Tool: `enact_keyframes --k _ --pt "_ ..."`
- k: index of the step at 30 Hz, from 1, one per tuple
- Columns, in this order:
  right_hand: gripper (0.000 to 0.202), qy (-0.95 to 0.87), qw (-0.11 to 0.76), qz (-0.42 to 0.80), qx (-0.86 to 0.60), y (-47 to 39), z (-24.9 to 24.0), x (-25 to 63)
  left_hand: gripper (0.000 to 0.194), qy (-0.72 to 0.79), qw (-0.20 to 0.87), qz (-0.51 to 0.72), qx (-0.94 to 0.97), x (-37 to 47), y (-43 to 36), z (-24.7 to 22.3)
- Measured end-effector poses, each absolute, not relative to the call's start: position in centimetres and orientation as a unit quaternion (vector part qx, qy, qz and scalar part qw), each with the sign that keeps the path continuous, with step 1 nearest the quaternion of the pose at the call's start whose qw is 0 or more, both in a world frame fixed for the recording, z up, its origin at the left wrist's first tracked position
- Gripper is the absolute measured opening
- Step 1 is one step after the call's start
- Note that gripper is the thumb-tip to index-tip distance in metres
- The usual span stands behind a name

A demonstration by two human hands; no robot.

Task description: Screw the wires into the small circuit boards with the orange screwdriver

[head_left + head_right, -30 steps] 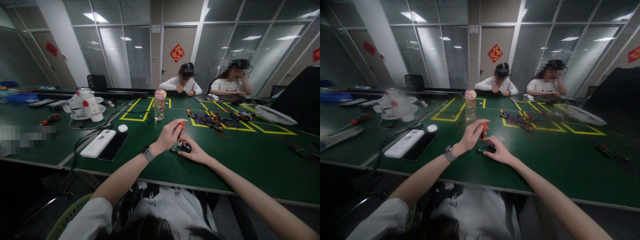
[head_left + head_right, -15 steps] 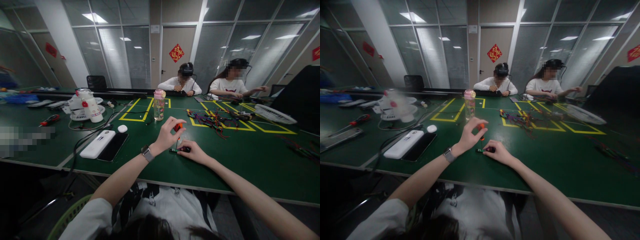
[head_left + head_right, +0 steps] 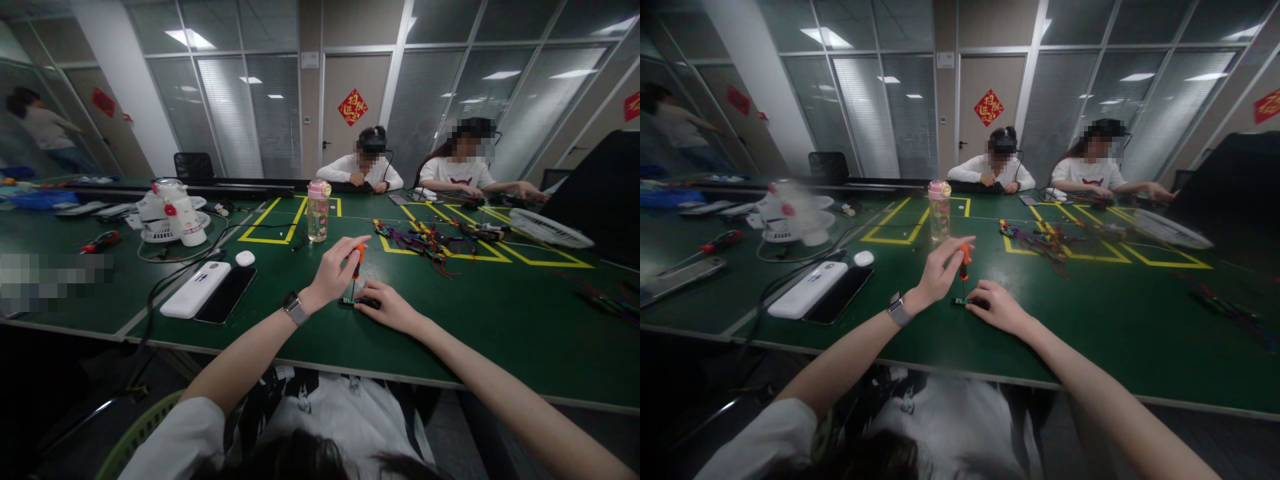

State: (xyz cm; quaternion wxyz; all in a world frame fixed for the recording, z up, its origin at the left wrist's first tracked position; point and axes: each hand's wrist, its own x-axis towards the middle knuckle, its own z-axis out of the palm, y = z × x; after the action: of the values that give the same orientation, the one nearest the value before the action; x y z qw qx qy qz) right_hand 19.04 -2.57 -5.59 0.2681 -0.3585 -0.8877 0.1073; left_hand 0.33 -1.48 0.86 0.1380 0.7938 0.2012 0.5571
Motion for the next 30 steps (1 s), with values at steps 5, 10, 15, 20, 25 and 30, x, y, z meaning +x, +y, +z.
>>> enact_keyframes --k 5,10,15,20,25,30 --pt "0.030 -0.913 0.220 0.018 -0.344 -2.95 -5.20 19.10 0.033 0.198 0.136 0.557 0.795 0.32 -1.38 0.78" --pt "0.036 -0.923 0.189 -0.001 -0.335 -3.13 -4.87 19.00 0.032 0.194 0.132 0.564 0.792 0.34 -1.19 0.63" --pt "0.043 -0.926 0.170 0.023 -0.336 -2.98 -5.31 18.97 0.032 0.193 0.135 0.562 0.793 0.32 -1.25 0.68" --pt "0.041 -0.918 0.178 0.063 -0.348 -2.86 -5.76 18.98 0.032 0.195 0.134 0.562 0.792 0.34 -1.29 0.74" --pt "0.022 -0.908 0.212 0.064 -0.356 -3.26 -5.55 18.53 0.033 0.192 0.136 0.564 0.792 0.36 -1.29 0.73" --pt "0.006 -0.904 0.218 0.061 -0.363 -3.65 -5.49 18.18 0.034 0.188 0.140 0.564 0.792 0.35 -1.34 0.81"
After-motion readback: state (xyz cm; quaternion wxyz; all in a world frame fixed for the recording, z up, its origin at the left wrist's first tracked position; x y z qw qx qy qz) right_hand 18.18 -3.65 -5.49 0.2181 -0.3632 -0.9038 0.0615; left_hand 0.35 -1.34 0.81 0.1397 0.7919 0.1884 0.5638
